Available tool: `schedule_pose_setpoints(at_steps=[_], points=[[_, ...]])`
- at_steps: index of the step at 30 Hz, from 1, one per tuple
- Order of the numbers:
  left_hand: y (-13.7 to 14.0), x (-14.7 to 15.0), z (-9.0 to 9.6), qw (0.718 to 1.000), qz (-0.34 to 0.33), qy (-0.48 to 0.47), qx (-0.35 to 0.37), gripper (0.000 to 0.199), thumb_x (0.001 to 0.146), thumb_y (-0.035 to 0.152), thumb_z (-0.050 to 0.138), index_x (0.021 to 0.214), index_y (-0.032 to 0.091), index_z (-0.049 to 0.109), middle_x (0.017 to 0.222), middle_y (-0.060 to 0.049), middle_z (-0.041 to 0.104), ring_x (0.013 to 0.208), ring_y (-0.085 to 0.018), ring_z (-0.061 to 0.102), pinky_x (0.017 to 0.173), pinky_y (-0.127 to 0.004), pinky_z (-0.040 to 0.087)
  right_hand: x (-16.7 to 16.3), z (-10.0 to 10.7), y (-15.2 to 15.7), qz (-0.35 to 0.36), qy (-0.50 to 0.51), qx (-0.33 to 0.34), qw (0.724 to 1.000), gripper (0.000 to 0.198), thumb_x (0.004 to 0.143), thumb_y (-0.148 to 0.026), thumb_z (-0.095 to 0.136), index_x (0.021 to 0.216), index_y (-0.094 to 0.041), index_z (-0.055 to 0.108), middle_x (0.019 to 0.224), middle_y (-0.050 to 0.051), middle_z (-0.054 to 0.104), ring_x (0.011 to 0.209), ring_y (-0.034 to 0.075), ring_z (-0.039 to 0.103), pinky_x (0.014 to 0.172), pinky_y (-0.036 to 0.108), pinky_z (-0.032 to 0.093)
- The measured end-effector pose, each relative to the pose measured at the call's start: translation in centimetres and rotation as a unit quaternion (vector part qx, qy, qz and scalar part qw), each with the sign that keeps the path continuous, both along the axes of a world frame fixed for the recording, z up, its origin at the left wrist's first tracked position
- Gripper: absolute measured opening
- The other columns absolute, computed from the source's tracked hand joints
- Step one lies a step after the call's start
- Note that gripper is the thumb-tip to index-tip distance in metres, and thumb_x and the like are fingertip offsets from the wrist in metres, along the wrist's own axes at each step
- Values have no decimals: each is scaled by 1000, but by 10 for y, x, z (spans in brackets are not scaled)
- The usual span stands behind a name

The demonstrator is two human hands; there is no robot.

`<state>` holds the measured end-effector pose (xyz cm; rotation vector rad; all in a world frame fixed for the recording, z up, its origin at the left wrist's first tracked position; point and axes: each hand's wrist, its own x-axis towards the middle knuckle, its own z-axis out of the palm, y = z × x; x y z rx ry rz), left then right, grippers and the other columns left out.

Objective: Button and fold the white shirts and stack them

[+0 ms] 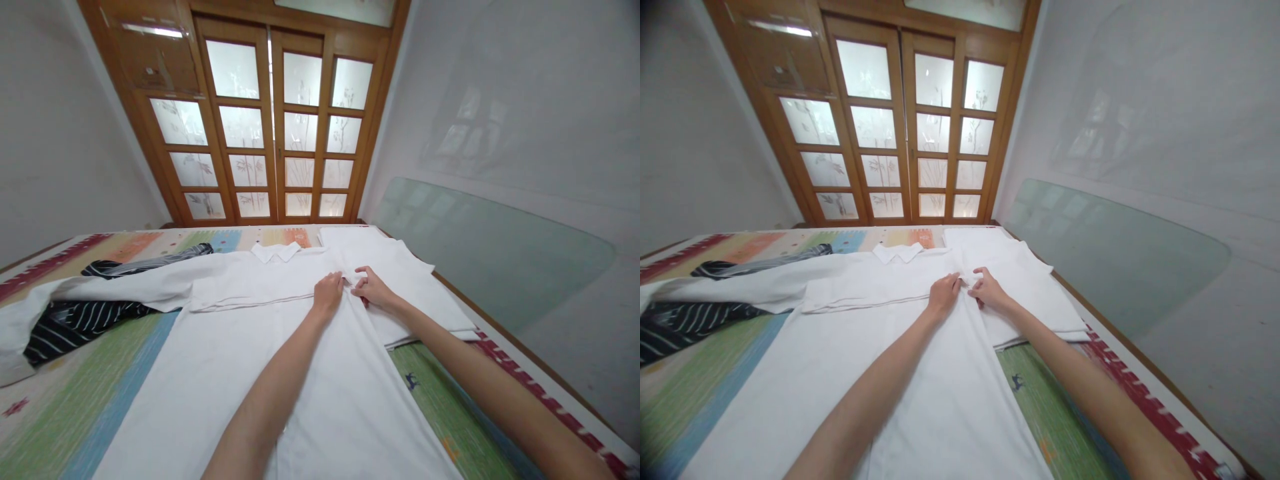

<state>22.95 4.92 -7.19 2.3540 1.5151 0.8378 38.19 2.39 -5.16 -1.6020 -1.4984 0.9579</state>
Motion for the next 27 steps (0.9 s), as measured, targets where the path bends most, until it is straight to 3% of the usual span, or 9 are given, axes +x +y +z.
schedule_pose_setpoints(at_steps=[5,8,10,13,19,24,27], points=[[1,0,-3,1000,-26,-4,13,29,96,23,41,115,21,63,114,-7,68,108,-17,62,94,-29,46,-2,0,0,-15,-93,8,996,39,72,-11,61,105,-23,42,61,-12,57,37,8,48,40,19,38],[2,-1,-3,999,-40,0,11,30,92,19,44,114,21,64,117,-7,67,108,-19,62,95,-31,46,-8,5,3,-16,-188,26,982,32,80,-25,62,107,-21,46,67,-5,64,48,12,57,48,21,41],[2,-2,-3,999,-43,7,0,32,89,16,45,113,23,65,118,-5,67,107,-19,62,96,-31,46,-14,7,5,-28,-288,48,956,29,84,-32,60,108,-20,49,75,1,68,66,17,64,57,23,42],[1,-3,-1,999,-45,21,-8,35,86,13,45,112,24,65,117,-3,67,106,-19,62,95,-31,47,-23,9,8,-43,-432,52,899,26,89,-30,51,113,-19,52,92,9,71,89,23,66,68,27,43],[0,-2,-2,997,-61,54,13,36,87,14,45,119,23,58,118,-6,65,107,-20,61,93,-32,48,-31,9,1,16,-585,68,808,28,98,-20,34,122,-17,48,108,14,66,91,24,67,71,30,44],[1,-1,-4,996,-52,73,28,31,92,19,41,119,19,57,118,-9,64,110,-21,59,95,-33,47,-33,13,-1,74,-627,139,763,30,97,-15,32,115,-15,55,110,17,62,99,25,62,67,28,46],[3,-1,-8,989,-74,109,69,36,94,20,37,127,17,52,134,-11,56,123,-23,52,103,-36,42,-34,11,1,59,-632,146,759,30,95,-14,34,105,-12,62,111,19,60,107,27,56,69,28,47]])
